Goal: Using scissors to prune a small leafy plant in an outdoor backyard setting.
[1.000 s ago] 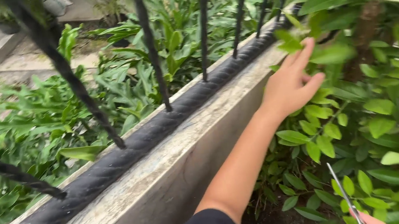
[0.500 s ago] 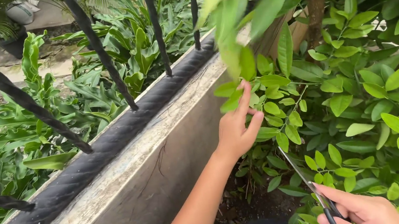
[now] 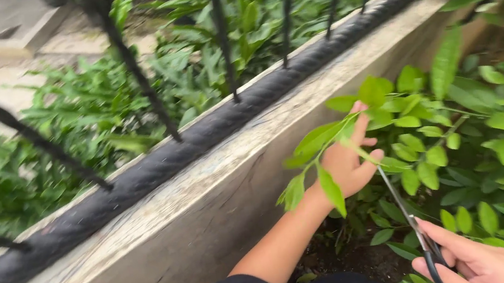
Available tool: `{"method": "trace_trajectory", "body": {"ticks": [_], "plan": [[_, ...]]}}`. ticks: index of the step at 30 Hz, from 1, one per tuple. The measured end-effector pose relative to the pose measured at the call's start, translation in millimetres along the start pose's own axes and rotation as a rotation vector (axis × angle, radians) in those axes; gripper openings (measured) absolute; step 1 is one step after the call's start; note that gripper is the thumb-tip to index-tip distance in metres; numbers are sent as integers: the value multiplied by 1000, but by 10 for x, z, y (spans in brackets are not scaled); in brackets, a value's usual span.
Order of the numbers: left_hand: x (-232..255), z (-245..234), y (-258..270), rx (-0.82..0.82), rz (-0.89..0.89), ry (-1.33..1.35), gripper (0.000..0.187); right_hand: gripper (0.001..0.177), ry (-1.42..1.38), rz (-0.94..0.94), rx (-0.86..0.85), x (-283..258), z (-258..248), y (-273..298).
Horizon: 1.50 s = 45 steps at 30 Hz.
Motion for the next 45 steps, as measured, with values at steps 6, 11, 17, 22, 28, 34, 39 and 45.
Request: {"method": "trace_trajectory", "body": {"ticks": [6,11,17,22,28,34,39,45], "plan": [[118,-364,-56,-98,-286,198,86,76,21,-68,-68,215,-23,-78],[113,-552,69,-124,-188,95,47,72,20,87,-24,-82,85,-111],[726,-1118,-280,-46,-282,161,26,79,-39,0,50,471,-111,28],[695,-1293,-476,334,-241,103,16,76,-8,37,107,8,19,34],[519,-1316,-572,585,-294,222,31,73,77,133,195,-21,-28,78],[423,-1293,-689,564,-306,111,51,73,103,172,173,-21,-66,116],[286,-1237,-694,543,-296,125,51,71,58,160,150,-47,-45,158],[194,-1156,-686,555,-378,74,37,71,-67,122,138,-37,-45,203]]}}
Point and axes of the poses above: each hand's wrist, its own y-axis away from the middle knuckle, its own z-axis out of the palm, x = y × z, the point moved 1 cm from there along -y, towards the middle knuckle, and after that the axes turned 6 degrees about -y, right-handed, at the moved point
